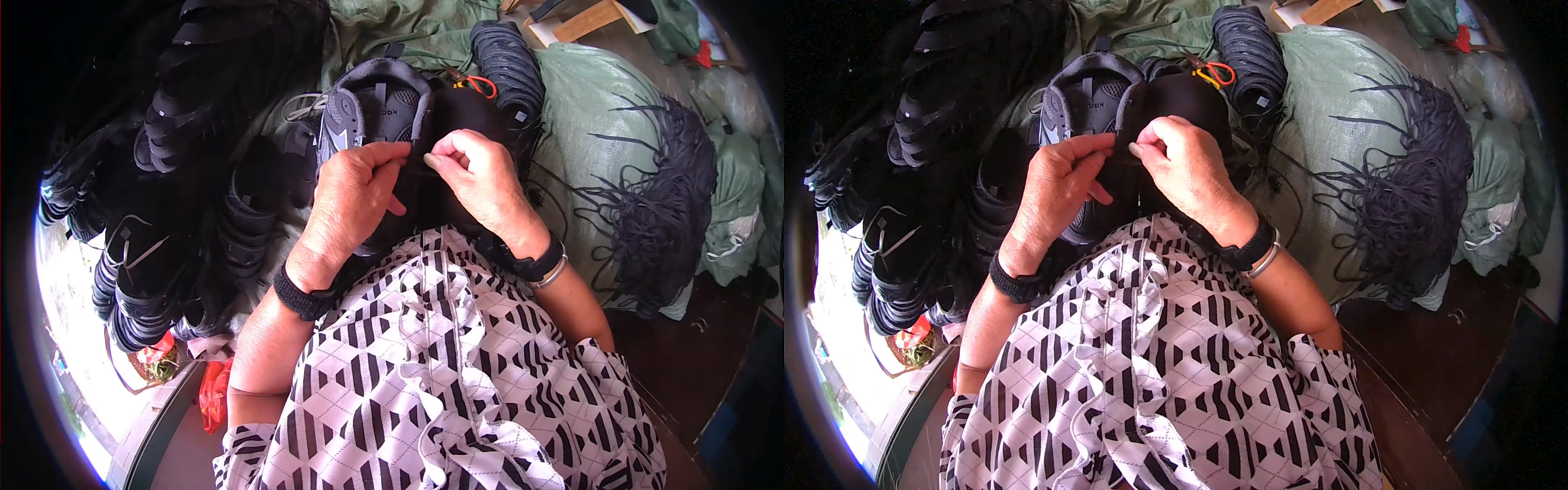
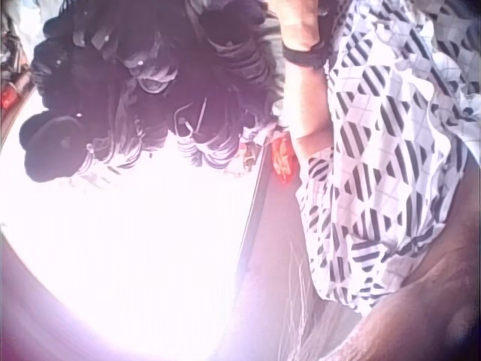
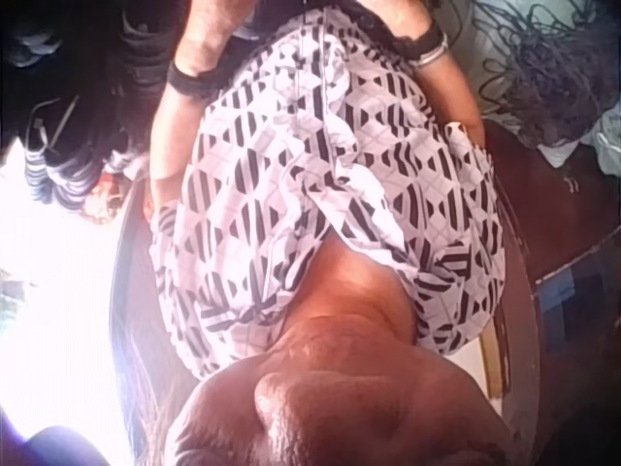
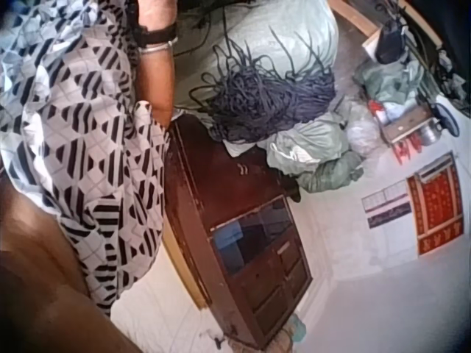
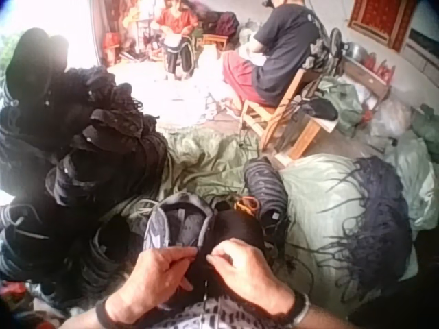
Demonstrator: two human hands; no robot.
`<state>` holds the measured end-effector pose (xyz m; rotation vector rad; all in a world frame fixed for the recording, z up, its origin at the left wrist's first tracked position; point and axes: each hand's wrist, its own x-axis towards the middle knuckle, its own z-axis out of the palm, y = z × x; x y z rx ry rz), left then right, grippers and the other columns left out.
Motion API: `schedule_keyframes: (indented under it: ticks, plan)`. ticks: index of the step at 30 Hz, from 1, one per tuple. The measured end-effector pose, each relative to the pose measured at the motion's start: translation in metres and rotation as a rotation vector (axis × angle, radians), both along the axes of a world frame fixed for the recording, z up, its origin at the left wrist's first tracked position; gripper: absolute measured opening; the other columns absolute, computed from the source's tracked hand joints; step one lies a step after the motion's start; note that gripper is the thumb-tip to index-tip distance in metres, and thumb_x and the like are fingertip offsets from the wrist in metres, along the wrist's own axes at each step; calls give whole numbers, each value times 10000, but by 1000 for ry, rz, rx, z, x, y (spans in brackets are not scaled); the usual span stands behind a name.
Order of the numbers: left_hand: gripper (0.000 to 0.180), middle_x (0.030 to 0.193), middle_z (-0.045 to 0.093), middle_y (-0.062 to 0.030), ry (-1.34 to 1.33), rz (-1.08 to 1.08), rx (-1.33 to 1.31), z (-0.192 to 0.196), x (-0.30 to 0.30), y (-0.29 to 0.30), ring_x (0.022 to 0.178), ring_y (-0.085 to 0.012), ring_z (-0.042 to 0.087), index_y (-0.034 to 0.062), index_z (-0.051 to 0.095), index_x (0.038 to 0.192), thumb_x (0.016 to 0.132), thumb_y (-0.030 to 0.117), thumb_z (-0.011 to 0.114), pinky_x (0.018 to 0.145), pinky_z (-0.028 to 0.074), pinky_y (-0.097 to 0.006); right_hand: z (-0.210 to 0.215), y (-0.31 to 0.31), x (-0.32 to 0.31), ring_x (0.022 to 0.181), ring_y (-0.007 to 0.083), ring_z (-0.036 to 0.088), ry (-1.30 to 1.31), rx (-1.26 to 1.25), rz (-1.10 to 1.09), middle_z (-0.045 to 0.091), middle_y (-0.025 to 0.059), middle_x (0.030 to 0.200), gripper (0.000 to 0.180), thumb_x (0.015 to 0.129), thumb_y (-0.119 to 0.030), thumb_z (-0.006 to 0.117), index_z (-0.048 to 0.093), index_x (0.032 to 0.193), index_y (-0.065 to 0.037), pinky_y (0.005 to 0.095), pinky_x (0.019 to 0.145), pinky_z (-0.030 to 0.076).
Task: Threading laces into a black athletic shoe and pulling them through.
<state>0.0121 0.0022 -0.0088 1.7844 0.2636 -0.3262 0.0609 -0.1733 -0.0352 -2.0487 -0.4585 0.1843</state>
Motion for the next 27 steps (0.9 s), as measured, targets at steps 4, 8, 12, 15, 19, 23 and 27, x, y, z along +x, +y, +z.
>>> schedule_keyframes:
  ticks: [4,8,12,15,19,23,27]
  plan:
    - [244,921,664,-105,4,20,-7,-1,-1,0,590,-123,640,-44,614,1125,912,37,528,537,508,-215,3,5,2,665,314,607,46,-63,9,604,139,736,141,790,-94,685,572,785,-10,379,593,470]
    - [242,812,677,-87,-34,59,76,1,-1,-2,573,-125,649,-1,635,1097,902,102,534,553,511,-240,0,15,-1,677,326,606,-347,-183,62,578,130,736,140,831,-89,625,495,874,-58,408,543,481]
    - [218,736,674,-79,-41,90,145,1,-1,-4,551,-121,646,34,650,1057,884,126,555,547,516,-258,-7,16,-2,618,301,590,-562,-155,119,550,105,738,129,826,-50,615,507,897,-58,378,492,474]
    - [211,769,678,-108,-155,62,337,2,-5,-6,566,-155,659,55,655,1050,864,109,570,562,530,-300,-4,17,-8,580,298,578,-614,-154,163,552,100,729,143,812,-26,623,536,920,-56,378,481,466]
    - [230,890,676,-156,-250,88,439,-3,-9,-13,827,-318,668,85,663,1023,833,149,552,722,526,-401,-10,15,-12,597,317,597,-523,-77,139,592,113,740,137,804,3,634,568,912,-50,369,489,466]
    - [242,921,673,-158,-171,42,400,0,-9,-15,885,-347,644,80,662,1020,837,179,539,757,519,-427,-8,13,-21,591,207,646,-195,82,-40,623,112,689,52,845,3,624,594,863,-35,295,522,491]
    - [261,951,671,-159,-144,20,409,6,-9,-13,873,-339,647,74,648,1054,848,187,536,753,520,-419,-4,14,-20,564,72,588,243,180,-191,598,28,645,65,871,-1,606,570,818,5,232,494,463]
